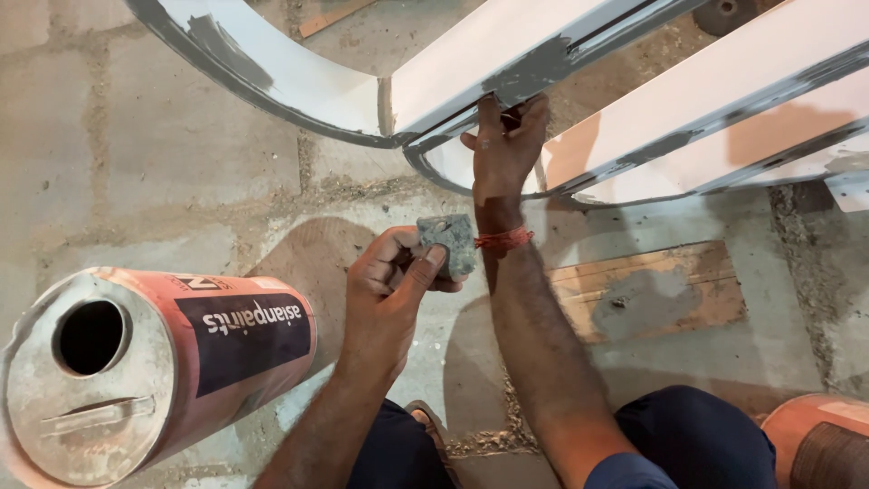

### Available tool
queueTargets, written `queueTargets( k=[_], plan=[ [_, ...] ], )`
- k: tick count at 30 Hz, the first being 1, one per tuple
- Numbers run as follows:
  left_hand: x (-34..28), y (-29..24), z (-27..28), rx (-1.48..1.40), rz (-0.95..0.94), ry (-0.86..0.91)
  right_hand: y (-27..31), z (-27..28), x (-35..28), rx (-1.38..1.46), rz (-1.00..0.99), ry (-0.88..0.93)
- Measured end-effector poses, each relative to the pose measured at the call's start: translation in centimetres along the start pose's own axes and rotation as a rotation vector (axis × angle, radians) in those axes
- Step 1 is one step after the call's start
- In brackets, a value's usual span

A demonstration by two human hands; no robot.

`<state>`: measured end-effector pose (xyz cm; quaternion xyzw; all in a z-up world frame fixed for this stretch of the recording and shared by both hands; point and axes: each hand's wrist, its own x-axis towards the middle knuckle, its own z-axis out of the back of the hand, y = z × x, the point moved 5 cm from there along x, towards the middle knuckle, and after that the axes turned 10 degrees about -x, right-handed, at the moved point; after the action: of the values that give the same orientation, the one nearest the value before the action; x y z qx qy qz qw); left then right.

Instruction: The person kneads a lump of gray filler on a wooden board, then presses the filler into the seams of a white metal frame and smooths it along the joints by hand and with a small scraper, moving along the frame to cover the gaps.

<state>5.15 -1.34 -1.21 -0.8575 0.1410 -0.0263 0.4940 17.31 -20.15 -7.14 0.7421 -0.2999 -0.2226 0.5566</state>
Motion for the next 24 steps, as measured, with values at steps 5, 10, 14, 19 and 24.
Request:
queueTargets(
  k=[5,10,14,19,24],
  plan=[
    [0.0,-0.1,0.5,-0.003,-0.009,-0.004,-1.4,-0.4,0.3,-0.052,0.121,-0.085],
    [0.0,-0.8,0.5,0.009,-0.013,-0.002,-2.0,-0.1,0.8,-0.016,0.168,-0.072],
    [0.1,-0.8,0.2,0.004,-0.012,0.002,0.9,0.4,0.4,0.064,-0.089,0.037],
    [0.4,0.1,-0.3,-0.001,-0.006,0.011,1.4,0.3,0.1,-0.079,-0.204,0.164],
    [0.3,-0.5,-0.8,0.016,-0.014,0.022,-1.2,0.5,-3.0,-0.142,-0.320,0.268]
  ],
)
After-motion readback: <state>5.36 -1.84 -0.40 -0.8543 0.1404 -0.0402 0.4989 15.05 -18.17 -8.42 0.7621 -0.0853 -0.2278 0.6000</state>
